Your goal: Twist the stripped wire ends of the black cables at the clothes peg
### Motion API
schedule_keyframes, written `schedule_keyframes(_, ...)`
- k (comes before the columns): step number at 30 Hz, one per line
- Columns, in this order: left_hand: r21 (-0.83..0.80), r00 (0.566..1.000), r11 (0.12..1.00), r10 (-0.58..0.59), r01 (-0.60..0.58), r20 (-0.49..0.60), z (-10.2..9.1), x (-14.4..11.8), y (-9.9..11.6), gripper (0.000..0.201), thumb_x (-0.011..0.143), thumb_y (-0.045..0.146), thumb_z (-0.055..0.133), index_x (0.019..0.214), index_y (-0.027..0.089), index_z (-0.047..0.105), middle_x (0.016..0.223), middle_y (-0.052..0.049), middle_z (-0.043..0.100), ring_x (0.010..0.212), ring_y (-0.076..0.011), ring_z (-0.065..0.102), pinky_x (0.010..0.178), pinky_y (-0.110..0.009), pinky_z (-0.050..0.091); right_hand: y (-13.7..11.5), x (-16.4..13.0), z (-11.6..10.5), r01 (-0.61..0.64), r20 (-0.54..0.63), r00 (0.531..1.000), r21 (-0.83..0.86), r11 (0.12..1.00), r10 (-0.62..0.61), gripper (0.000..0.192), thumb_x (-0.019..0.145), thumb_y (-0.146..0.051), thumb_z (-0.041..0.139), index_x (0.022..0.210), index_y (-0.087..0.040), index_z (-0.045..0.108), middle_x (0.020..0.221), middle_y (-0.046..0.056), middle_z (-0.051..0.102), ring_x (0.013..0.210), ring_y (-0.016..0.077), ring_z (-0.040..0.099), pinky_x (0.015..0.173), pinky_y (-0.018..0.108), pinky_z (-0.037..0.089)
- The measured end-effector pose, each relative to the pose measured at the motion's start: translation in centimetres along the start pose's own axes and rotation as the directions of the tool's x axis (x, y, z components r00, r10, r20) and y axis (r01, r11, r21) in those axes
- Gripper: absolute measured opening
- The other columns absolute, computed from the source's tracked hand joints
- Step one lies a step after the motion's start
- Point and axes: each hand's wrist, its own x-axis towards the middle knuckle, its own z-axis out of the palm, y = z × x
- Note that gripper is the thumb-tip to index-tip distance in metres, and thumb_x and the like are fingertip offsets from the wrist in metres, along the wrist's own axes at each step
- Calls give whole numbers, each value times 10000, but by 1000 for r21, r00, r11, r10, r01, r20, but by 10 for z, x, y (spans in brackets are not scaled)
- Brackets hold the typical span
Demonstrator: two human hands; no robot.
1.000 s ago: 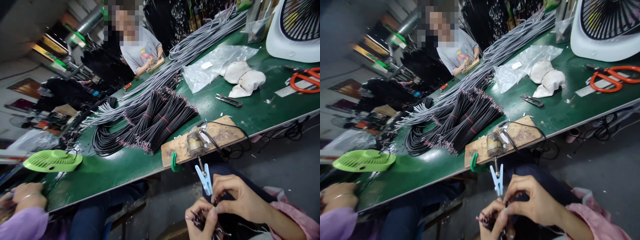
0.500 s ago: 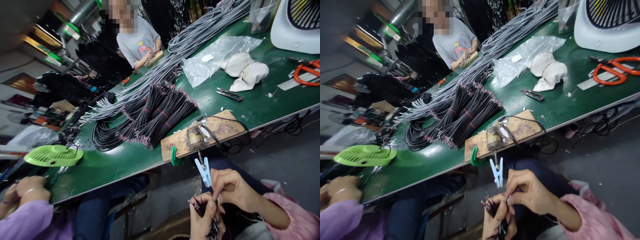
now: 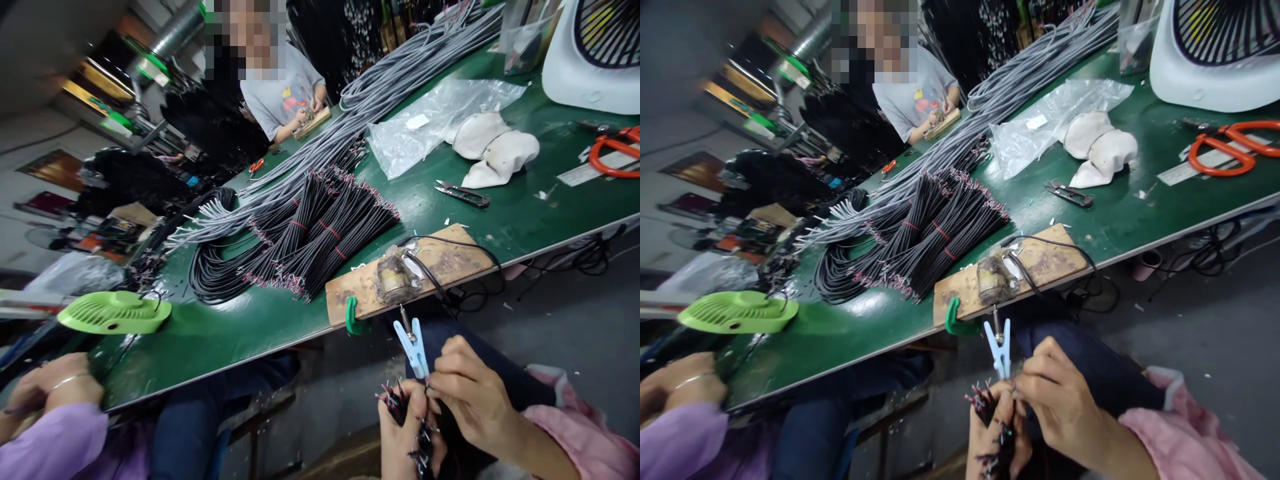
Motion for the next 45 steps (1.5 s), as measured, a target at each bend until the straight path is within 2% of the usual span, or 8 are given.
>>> schedule_keyframes(4,17,988,999,-34,32,150,-3,-2,15,437,649,536,816,616,134,648,441,46,518,281,-25,396,284,-134,286,3,4,0,-201,128,978,386,901,163,156,891,-301,655,762,-226,702,675,25,571,705,189,494,658,332,401)
schedule_keyframes(10,216,930,911,317,-353,185,-12,2,20,297,695,470,799,725,180,743,637,-40,673,434,-116,565,437,-231,415,0,0,16,-515,416,815,839,175,403,253,761,-367,793,688,-172,650,625,-46,477,537,82,439,541,214,348)
schedule_keyframes(17,479,763,603,577,-638,290,-10,7,30,272,773,379,711,570,198,731,432,-23,624,383,-117,486,440,-241,352,6,29,0,-627,413,750,692,358,516,273,824,-385,737,806,-115,708,687,2,576,642,105,482,622,219,364)
schedule_keyframes(22,378,701,605,681,-701,210,-6,10,36,178,750,370,744,645,227,748,472,-15,666,375,-117,482,433,-235,361,10,55,14,-601,482,764,774,200,429,497,797,-562,698,984,-102,733,834,85,652,650,104,523,580,205,381)
schedule_keyframes(29,506,739,577,643,-641,202,-6,20,34,344,793,452,688,557,202,705,423,3,587,372,-119,470,428,-241,343,11,58,20,-544,447,801,822,171,399,459,810,-528,704,750,-73,715,666,41,582,541,79,503,495,177,362)
schedule_keyframes(35,547,742,562,647,-621,177,-4,19,35,418,810,517,653,536,205,703,419,1,599,395,-137,525,484,-256,384,25,47,21,-592,490,721,803,67,490,532,836,-608,622,876,-90,738,688,54,607,603,112,528,556,212,377)
schedule_keyframes(42,535,787,619,597,-575,154,-8,9,28,365,780,480,702,535,210,701,425,-10,616,423,-136,535,524,-257,419,30,20,0,-621,397,758,683,385,517,329,842,-442,703,785,-118,708,691,15,577,652,121,501,624,246,368)
schedule_keyframes(45,372,920,858,391,-353,-27,-5,0,16,335,748,477,748,586,200,653,446,-2,640,379,-123,542,444,-228,440,16,19,-11,-578,340,816,507,640,468,259,851,-386,700,777,-138,710,754,27,598,731,159,538,690,288,391)
